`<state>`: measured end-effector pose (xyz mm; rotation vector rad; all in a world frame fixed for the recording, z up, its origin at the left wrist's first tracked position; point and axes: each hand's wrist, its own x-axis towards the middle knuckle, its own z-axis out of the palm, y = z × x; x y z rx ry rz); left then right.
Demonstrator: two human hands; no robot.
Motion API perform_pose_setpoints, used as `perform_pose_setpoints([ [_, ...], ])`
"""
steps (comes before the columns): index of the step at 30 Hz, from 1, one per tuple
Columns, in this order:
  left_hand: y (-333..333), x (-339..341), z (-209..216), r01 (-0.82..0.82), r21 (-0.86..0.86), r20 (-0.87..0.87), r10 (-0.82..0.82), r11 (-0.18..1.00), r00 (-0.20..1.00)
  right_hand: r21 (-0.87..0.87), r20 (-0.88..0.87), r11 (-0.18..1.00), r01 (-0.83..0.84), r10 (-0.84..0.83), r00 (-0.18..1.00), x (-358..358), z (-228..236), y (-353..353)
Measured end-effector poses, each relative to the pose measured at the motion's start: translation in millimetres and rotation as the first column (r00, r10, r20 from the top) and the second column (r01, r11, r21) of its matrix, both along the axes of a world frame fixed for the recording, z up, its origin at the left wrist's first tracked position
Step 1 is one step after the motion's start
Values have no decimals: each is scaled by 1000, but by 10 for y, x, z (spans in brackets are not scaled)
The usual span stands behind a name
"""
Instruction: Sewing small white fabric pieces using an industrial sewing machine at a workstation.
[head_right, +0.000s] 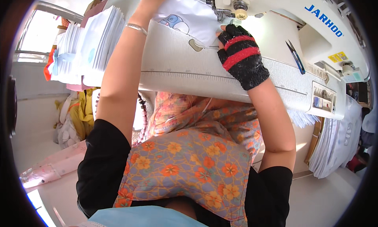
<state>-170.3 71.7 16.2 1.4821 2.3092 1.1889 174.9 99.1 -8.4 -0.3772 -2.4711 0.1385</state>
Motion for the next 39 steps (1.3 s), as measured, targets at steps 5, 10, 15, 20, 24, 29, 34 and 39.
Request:
perform_pose_setpoints([
  [5, 141, 48, -244, -134, 74, 96, 127, 988, 987, -70, 62, 997, 13, -9, 998, 18, 18, -1],
  [10, 20, 343, -131, -285, 73, 367, 240, 956, 899, -70, 100, 997, 37, -30, 995, 31, 22, -1],
  [15, 12, 276, -238, -399, 280, 416, 264, 873, 870, -36, 68, 999, 15, -13, 998, -4, 56, -22],
  [20, -199, 443, -70, -450, 152, 81, 442, 880, 893, -52, 71, 985, 167, -163, 984, 57, 0, 81],
  [24, -327, 793, -6, 447, 72, -729, -258, 892, 633, 37, 39, 978, 206, -207, 977, 35, 34, 83],
  [29, -561, 1261, -233, 521, -173, -646, -495, 836, 581, -54, -66, 997, 48, -51, 997, 53, -3, 61],
  [34, -847, 1573, -215, 533, -174, -592, -521, 828, 616, -18, 60, 999, -48, 48, 997, 89, -51, 31],
  [39, -888, 1618, -181, 556, -63, -607, -474, 829, 638, 24, 69, 999, -41, 39, 997, 109, -70, 10],
])
